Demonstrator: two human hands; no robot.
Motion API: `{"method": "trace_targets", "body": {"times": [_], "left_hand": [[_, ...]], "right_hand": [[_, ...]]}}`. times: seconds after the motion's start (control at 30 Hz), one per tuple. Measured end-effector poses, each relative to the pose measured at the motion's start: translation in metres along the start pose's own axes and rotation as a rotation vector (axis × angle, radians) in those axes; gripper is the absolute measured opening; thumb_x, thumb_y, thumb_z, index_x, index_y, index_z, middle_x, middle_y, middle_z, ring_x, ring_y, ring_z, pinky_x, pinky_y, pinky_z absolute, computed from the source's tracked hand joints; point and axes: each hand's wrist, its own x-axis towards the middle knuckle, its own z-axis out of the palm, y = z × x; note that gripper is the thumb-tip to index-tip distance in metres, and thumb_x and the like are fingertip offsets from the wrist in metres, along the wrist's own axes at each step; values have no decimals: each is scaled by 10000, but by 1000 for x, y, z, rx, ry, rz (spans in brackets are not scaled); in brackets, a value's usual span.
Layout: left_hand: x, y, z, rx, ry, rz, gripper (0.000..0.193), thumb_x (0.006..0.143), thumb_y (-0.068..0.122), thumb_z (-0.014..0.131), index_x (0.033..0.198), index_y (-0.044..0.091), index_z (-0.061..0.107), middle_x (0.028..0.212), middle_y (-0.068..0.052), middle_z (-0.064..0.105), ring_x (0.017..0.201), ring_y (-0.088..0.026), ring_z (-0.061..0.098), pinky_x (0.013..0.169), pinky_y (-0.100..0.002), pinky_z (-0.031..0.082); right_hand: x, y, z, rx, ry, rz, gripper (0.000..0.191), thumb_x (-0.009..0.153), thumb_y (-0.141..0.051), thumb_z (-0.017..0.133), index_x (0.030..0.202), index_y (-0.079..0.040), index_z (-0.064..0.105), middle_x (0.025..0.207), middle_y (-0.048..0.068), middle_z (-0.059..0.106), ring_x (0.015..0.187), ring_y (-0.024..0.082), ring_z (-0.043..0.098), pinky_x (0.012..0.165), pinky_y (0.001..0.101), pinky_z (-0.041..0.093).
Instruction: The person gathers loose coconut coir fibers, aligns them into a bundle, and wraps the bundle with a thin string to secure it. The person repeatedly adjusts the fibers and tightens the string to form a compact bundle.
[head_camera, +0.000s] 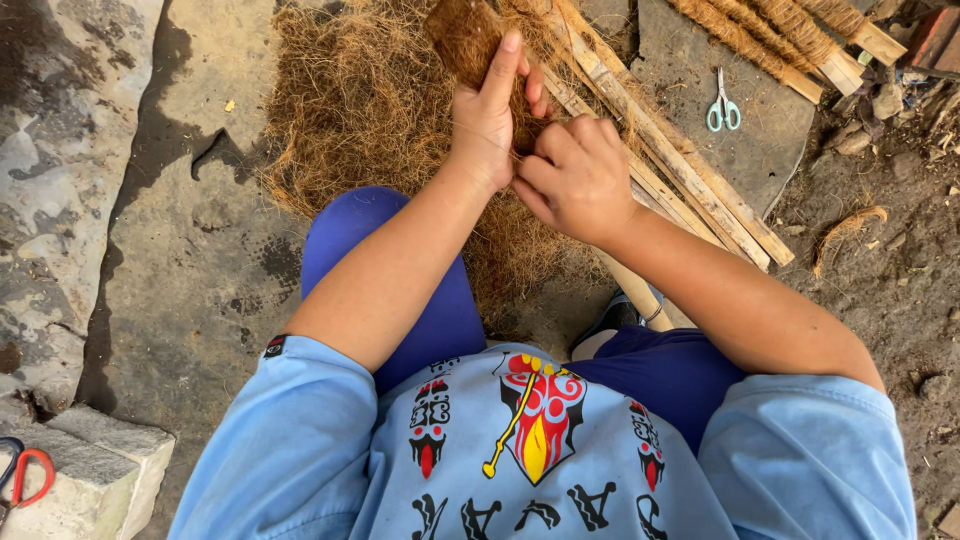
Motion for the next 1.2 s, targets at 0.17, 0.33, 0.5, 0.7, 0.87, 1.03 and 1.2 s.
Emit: {"method": "trace_targets", "body": {"times": [0.17, 0.33, 0.5, 0.7, 0.87, 1.03, 1.2], "left_hand": [[2, -9, -5, 134, 132, -31, 504, 881, 621, 675, 748, 156, 533, 601, 3, 532, 536, -140, 549, 569, -318, 518], [1, -13, -6, 103, 126, -6, 499, 883, 606, 700, 766, 146, 546, 611, 5, 538, 540, -137, 541, 566, -324, 490], [0, -12, -5, 82, 101, 25, 478, 879, 585, 721, 771, 150, 554, 613, 5, 552, 535, -136, 559, 559, -341, 512], [2, -8, -6, 67, 41, 13, 413, 866, 510, 769, 819, 134, 606, 680, -23, 638, 602, -162, 634, 627, -375, 579], [4, -5, -8, 91, 27, -17, 384, 868, 480, 755, 806, 128, 612, 671, -31, 653, 588, -165, 668, 645, -343, 635], [9, -7, -6, 26, 8, 2, 376, 890, 448, 756, 794, 129, 582, 657, -22, 607, 564, -144, 622, 541, -343, 571], [6, -8, -9, 117, -7, 43, 411, 904, 496, 722, 778, 139, 564, 637, -14, 588, 531, -143, 608, 540, -322, 557]], "right_hand": [[-3, 15, -6, 410, 124, 267, 181, 878, -141, 722, 1027, -69, 647, 1004, 73, 593, 978, 242, 578, 871, 397, 474], [-5, 17, -9, 621, -89, 609, 264, 938, -136, 818, 1104, 6, 670, 1017, 78, 686, 890, 213, 707, 785, 330, 575], [-11, 18, -14, 476, -39, 513, 157, 931, -46, 838, 977, 4, 697, 941, 111, 663, 797, 193, 659, 685, 311, 525], [-11, 11, -17, 606, -58, 578, 125, 941, -34, 809, 962, 8, 693, 955, 93, 681, 780, 154, 674, 666, 283, 532], [-6, -6, -20, 859, -73, 788, 113, 930, -56, 787, 965, -9, 690, 923, 70, 709, 767, 123, 716, 665, 266, 582], [-9, -2, -24, 559, -113, 425, 101, 930, 57, 752, 1020, 36, 712, 930, 119, 683, 811, 184, 653, 716, 312, 523], [-15, 25, -15, 729, 22, 609, 176, 953, 62, 694, 1115, 2, 663, 1043, 46, 656, 891, 109, 632, 794, 248, 535]]}}
